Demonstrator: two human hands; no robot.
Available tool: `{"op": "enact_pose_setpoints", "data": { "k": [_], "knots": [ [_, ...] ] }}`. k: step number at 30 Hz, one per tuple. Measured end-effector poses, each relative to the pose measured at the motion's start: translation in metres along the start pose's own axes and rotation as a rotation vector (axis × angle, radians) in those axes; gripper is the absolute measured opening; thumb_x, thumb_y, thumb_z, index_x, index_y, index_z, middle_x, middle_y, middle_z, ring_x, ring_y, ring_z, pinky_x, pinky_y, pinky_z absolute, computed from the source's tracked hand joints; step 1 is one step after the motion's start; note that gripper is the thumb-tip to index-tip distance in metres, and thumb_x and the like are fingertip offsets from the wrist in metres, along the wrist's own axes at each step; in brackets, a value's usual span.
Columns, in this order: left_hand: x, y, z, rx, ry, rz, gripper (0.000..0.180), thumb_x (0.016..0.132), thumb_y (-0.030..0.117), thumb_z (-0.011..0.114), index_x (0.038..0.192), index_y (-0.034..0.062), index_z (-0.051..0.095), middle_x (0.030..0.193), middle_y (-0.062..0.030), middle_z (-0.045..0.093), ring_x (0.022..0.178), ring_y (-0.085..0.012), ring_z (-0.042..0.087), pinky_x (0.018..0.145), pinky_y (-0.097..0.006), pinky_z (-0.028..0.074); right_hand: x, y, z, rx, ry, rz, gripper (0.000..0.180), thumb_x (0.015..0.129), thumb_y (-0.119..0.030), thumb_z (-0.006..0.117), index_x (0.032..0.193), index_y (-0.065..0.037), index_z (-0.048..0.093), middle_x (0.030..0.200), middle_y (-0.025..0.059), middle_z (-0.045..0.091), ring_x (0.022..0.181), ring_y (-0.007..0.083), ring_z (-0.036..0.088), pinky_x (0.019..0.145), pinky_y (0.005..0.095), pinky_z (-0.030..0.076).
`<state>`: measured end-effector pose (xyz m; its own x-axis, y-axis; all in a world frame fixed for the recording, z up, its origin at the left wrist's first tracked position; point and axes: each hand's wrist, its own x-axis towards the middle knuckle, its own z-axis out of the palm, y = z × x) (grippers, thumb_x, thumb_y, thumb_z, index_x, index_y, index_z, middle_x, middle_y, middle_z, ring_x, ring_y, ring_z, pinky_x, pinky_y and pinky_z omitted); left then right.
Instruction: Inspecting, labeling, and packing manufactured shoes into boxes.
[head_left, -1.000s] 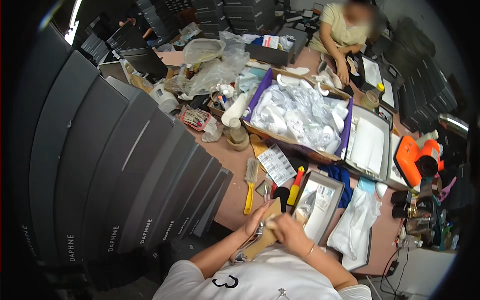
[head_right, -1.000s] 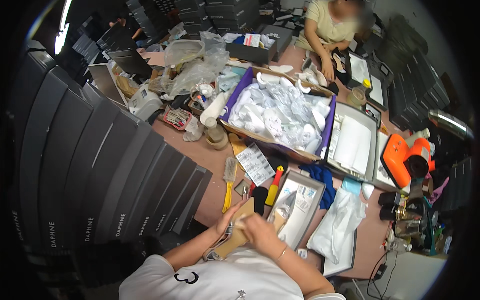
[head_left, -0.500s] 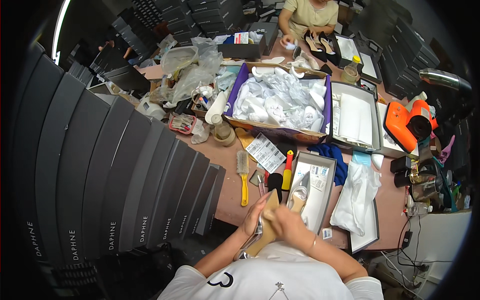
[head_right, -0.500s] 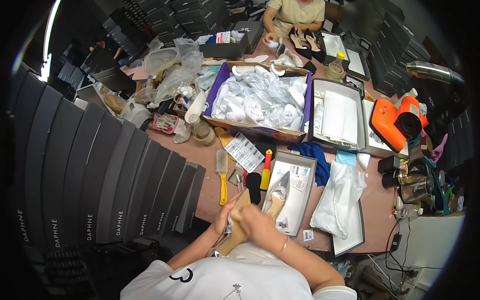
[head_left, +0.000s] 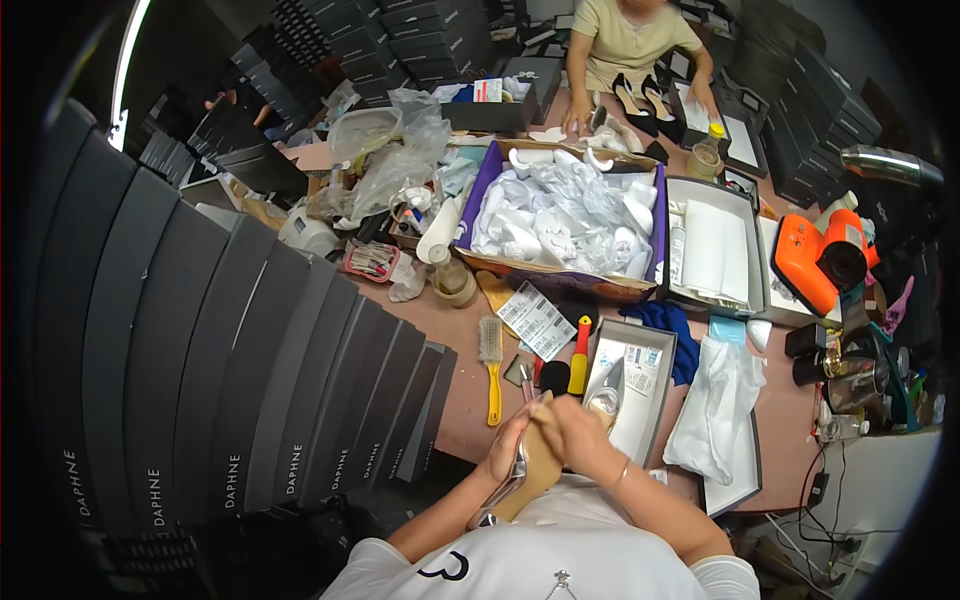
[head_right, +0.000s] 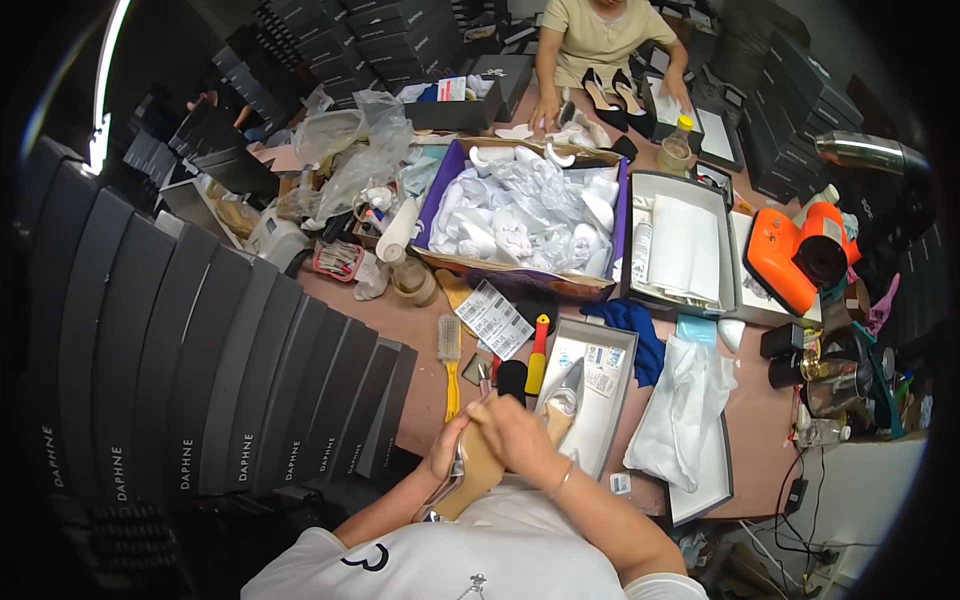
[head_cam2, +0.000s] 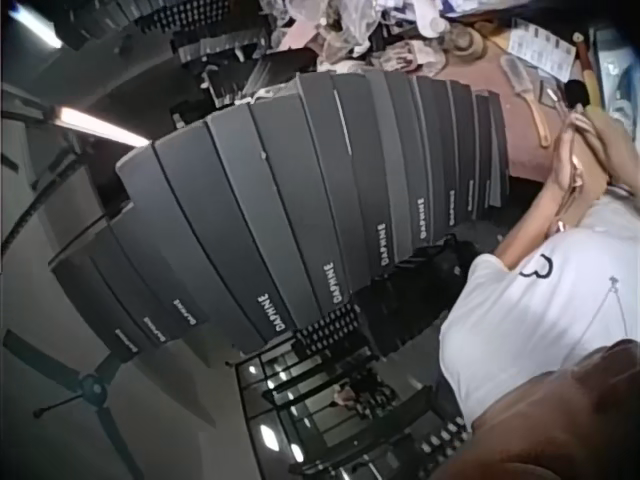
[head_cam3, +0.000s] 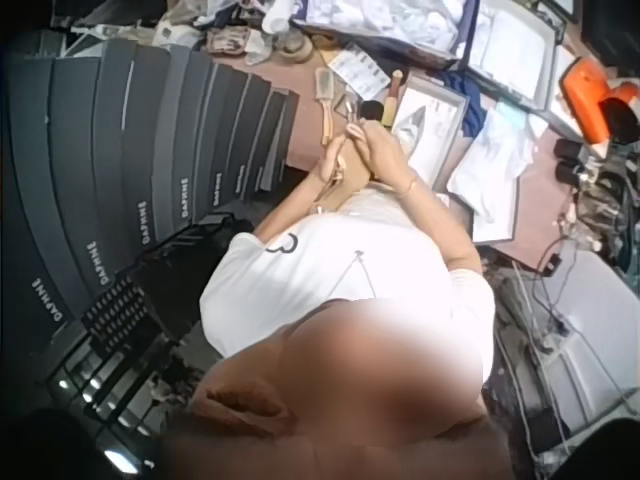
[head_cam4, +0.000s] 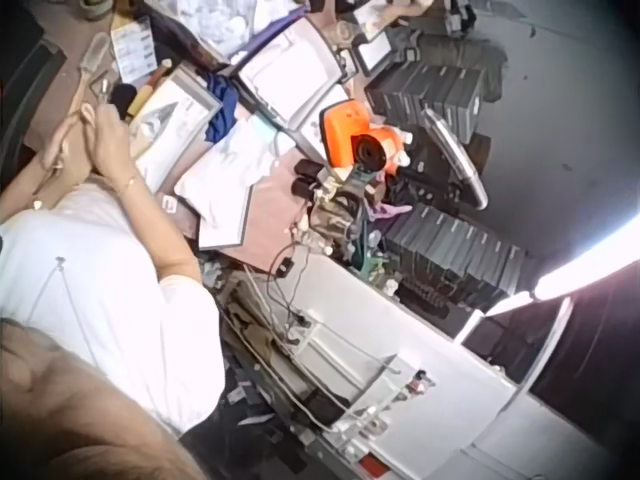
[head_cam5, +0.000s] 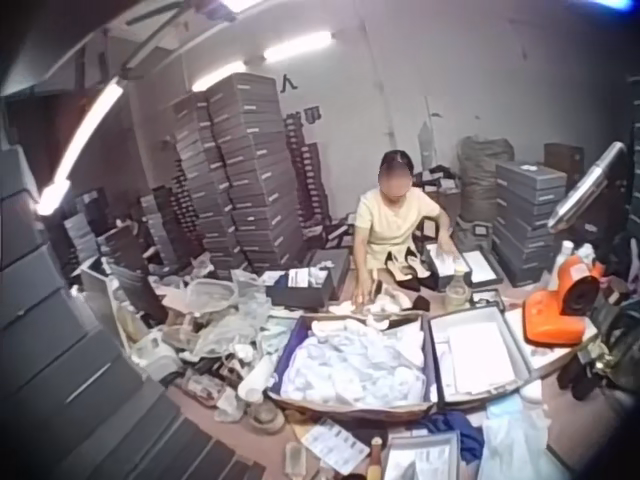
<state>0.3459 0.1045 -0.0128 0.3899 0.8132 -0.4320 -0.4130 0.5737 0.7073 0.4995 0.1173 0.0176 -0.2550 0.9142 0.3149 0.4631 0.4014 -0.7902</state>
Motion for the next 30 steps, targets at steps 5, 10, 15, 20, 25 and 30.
{"op": "enact_pose_setpoints", "data": {
  "k": [5,10,15,20,25,30],
  "knots": [
    [0.001,0.011,-0.013,-0.044,-0.077,-0.041,0.056,0.097,0.036,0.031,0.144,0.0058,0.030,0.128,-0.0116,0.051,0.112,-0.0181,0.054,0.095,-0.031,0.043,-0.018,-0.033,-0.008,0.050,-0.234,-0.101,0.013,0.085,-0.012,0.059,0.094,-0.004,0.054,0.079,0.0169,0.056,0.072,0.0354,0.059,0.060,0.0414,0.049],
    [0.009,0.012,-0.007,-0.063,-0.053,0.009,0.054,0.098,0.033,0.031,0.143,0.0031,0.031,0.123,-0.0127,0.054,0.110,-0.0177,0.055,0.096,-0.029,0.042,0.006,-0.005,0.002,-0.112,-0.143,-0.001,0.014,0.085,-0.017,0.060,0.091,-0.007,0.054,0.078,0.0149,0.053,0.065,0.0340,0.059,0.057,0.0414,0.049],
    [0.007,0.009,-0.003,-0.077,-0.062,-0.051,0.055,0.098,0.033,0.030,0.143,0.0017,0.031,0.129,-0.0123,0.052,0.117,-0.0182,0.051,0.101,-0.030,0.039,0.024,0.013,0.004,-0.055,-0.057,0.073,0.020,0.080,-0.018,0.066,0.085,-0.005,0.052,0.074,0.0129,0.053,0.062,0.0334,0.058,0.054,0.0429,0.047],
    [0.013,0.009,-0.016,-0.055,-0.101,-0.109,0.055,0.098,0.036,0.029,0.144,0.0045,0.029,0.132,-0.0095,0.048,0.117,-0.0184,0.050,0.101,-0.032,0.039,-0.006,-0.011,0.004,0.024,-0.161,-0.036,0.016,0.081,-0.016,0.064,0.089,-0.006,0.054,0.077,0.0129,0.056,0.066,0.0334,0.060,0.054,0.0416,0.049],
    [0.012,-0.003,-0.024,-0.148,-0.166,-0.101,0.056,0.098,0.035,0.030,0.145,0.0043,0.029,0.131,-0.0119,0.049,0.117,-0.0204,0.051,0.101,-0.033,0.040,-0.013,0.000,-0.002,-0.028,-0.145,-0.070,0.020,0.079,-0.018,0.066,0.085,-0.008,0.051,0.074,0.0090,0.052,0.061,0.0270,0.060,0.050,0.0368,0.048],
    [0.006,0.004,0.013,-0.070,0.004,-0.151,0.063,0.095,0.041,0.031,0.146,0.0040,0.027,0.126,-0.0184,0.052,0.112,-0.0259,0.055,0.099,-0.038,0.043,-0.025,0.011,-0.006,-0.053,-0.031,-0.033,0.017,0.078,-0.017,0.065,0.083,-0.011,0.051,0.073,0.0057,0.049,0.059,0.0225,0.058,0.047,0.0356,0.047]
  ]
}}
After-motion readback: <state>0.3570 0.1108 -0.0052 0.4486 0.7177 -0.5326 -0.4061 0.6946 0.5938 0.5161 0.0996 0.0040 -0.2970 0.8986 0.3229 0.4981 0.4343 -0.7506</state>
